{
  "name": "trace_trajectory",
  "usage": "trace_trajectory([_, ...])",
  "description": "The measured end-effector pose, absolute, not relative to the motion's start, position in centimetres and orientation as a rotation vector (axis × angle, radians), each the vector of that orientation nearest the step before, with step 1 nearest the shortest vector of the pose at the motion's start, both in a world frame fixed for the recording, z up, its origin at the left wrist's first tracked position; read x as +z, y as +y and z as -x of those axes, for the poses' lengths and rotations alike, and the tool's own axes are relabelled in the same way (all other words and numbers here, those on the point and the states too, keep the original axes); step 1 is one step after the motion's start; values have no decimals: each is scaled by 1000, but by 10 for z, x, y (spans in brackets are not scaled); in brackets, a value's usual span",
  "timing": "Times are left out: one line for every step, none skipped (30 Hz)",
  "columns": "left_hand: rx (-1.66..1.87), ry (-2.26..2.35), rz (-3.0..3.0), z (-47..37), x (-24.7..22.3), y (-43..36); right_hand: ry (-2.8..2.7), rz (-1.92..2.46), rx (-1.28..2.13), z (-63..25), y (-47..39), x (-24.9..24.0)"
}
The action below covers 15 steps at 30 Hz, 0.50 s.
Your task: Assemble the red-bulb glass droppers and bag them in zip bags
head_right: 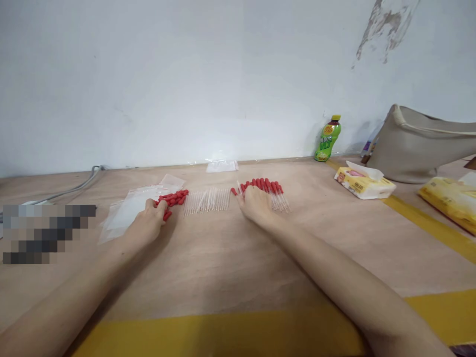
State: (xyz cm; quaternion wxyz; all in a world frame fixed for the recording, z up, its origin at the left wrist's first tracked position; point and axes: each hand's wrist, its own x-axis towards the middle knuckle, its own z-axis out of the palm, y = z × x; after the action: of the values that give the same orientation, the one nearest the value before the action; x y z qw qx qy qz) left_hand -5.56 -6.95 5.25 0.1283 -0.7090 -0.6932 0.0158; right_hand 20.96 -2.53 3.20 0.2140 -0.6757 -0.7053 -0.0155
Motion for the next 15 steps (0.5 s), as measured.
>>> trace_trajectory([13, -2004, 2084, 56, 51, -67, -1967, 1849, -79, -215, -31, 29])
trace_trajectory([-23, -1982, 2096, 56, 49, -65, -1984, 1824, -110, -221, -36, 26])
trace_trajectory([-58, -1958, 2100, 56, 47, -62, -2001, 1804, -133, -225, -40, 22])
trace_trajectory([-90, -1936, 2101, 56, 44, -59, -2017, 1786, -147, -228, -45, 19])
trace_trajectory([-122, -1918, 2098, 56, 42, -57, -2023, 1773, -154, -231, -49, 16])
trace_trajectory([-160, -1903, 2098, 57, 40, -55, -2023, 1760, -156, -232, -53, 14])
trace_trajectory([-205, -1894, 2100, 57, 39, -53, -2017, 1748, -155, -233, -56, 12])
trace_trajectory([-255, -1893, 2100, 57, 39, -52, -2006, 1736, -154, -233, -59, 10])
trace_trajectory([-301, -1899, 2099, 58, 40, -52, -1997, 1721, -155, -233, -62, 9])
trace_trajectory([-334, -1916, 2094, 58, 42, -53, -1990, 1704, -162, -233, -63, 7])
trace_trajectory([-346, -1945, 2086, 59, 44, -54, -1990, 1683, -173, -233, -65, 6])
trace_trajectory([-339, -1980, 2073, 59, 47, -55, -1994, 1657, -188, -233, -65, 5])
trace_trajectory([-322, -2011, 2060, 60, 49, -57, -2005, 1619, -203, -233, -65, 3])
trace_trajectory([-306, -2028, 2050, 61, 51, -58, -2026, 1571, -216, -234, -65, 1])
trace_trajectory([-300, -2029, 2044, 62, 51, -58, -2053, 1517, -223, -234, -64, -1])
